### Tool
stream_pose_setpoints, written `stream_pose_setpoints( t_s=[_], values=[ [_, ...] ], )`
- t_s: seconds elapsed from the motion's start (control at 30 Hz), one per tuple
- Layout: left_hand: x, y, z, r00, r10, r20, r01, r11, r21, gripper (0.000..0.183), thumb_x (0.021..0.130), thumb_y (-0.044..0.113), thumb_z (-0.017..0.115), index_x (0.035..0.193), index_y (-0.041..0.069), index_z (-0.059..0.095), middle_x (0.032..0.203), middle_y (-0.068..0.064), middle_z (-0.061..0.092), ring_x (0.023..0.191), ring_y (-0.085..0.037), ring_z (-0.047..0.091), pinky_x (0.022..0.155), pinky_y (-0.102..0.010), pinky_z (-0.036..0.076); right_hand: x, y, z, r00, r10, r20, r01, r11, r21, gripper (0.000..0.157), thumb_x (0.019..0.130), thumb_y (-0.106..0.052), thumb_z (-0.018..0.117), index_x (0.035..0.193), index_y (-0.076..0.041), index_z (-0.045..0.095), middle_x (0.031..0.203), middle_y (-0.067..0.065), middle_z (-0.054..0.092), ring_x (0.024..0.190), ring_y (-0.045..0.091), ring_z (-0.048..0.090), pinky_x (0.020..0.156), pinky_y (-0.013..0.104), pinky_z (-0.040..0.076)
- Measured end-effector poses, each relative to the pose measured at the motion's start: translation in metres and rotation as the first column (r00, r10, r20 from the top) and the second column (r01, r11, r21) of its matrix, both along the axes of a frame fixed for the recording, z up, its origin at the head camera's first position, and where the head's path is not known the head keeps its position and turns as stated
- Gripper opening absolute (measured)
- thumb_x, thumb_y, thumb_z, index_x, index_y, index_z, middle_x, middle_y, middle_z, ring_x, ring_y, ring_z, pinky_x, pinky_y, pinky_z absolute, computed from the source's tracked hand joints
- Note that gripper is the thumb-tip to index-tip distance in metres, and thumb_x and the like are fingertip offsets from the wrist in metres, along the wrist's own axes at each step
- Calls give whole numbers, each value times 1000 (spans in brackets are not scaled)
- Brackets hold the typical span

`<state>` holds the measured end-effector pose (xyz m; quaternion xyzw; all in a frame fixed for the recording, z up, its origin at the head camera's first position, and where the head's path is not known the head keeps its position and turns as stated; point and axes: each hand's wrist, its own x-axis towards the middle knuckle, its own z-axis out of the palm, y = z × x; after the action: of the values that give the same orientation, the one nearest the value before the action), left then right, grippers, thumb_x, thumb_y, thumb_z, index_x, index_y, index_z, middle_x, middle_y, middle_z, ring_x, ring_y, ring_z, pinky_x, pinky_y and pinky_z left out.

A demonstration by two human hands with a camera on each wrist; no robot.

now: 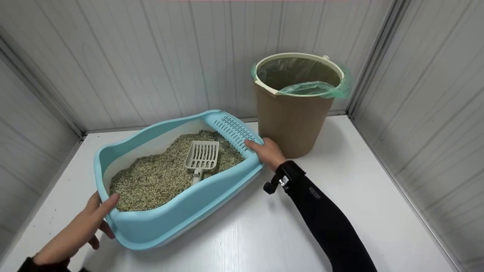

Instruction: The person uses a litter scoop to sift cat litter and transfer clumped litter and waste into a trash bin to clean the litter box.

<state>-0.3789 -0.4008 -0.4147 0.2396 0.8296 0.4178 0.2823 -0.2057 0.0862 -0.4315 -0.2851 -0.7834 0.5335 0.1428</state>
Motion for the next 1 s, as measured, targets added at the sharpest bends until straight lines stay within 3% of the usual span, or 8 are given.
stream_pose_setpoints(
  t_s=[0.1,0.23,0.37,0.5,0.63,0.73,0.83,1.0],
  values=[
    [11,8,-6,1000,6,3,-6,998,62,115,110,74,49,173,10,-22,152,-44,37,79,-35,70,49,-50,58,2,3,-3,1000,10,-6,-11,1000,-3,72,109,-57,66,146,4,61,122,14,67,103,21,64,92,33,49],
    [2,10,-6,999,-1,33,-3,993,118,111,112,71,50,173,14,-23,163,-46,22,91,-38,73,50,-53,58,7,-3,-7,1000,-19,-23,19,1000,-13,73,110,-55,65,149,6,56,127,17,65,109,25,62,97,36,47],
    [-19,8,-4,1000,-16,18,14,990,143,103,113,68,48,176,24,-20,171,-41,21,96,-36,72,53,-49,58,14,-15,-9,998,-50,-27,49,998,-24,76,109,-57,65,148,7,53,130,20,62,112,28,60,97,37,46],
    [-48,6,-6,999,-45,-19,48,986,160,91,115,64,45,179,31,-10,169,-36,33,91,-35,70,55,-45,57,28,-34,-12,997,-77,-22,77,997,-14,75,109,-60,64,145,5,51,126,17,60,106,25,59,90,35,46],
    [-77,3,-8,995,-95,-39,100,982,163,87,116,65,42,181,27,-2,165,-33,42,106,-36,70,66,-46,60,41,-50,-13,996,-4,-88,2,1000,-14,59,112,-50,65,140,2,62,112,14,70,92,21,67,80,33,50],
    [-88,1,-5,993,-108,-38,112,983,144,89,115,68,39,181,22,0,161,-33,46,114,-36,68,73,-48,62,43,-52,-10,991,77,-113,-83,996,-43,51,112,-43,68,135,2,70,98,9,77,81,17,70,73,29,52],
    [-82,0,0,994,-112,-10,112,988,108,93,114,72,33,180,18,-3,150,-33,52,107,-34,66,70,-47,60,38,-41,-5,990,111,-88,-120,987,-105,53,111,-45,69,132,4,69,92,5,77,77,14,71,70,27,53],
    [-39,-10,8,994,-83,76,78,995,67,98,112,76,26,178,14,-12,150,-34,42,94,-33,60,61,-45,54,11,-16,1,983,164,-77,-176,966,-190,62,114,-50,63,139,7,61,101,9,78,84,17,77,73,28,61]
  ],
)
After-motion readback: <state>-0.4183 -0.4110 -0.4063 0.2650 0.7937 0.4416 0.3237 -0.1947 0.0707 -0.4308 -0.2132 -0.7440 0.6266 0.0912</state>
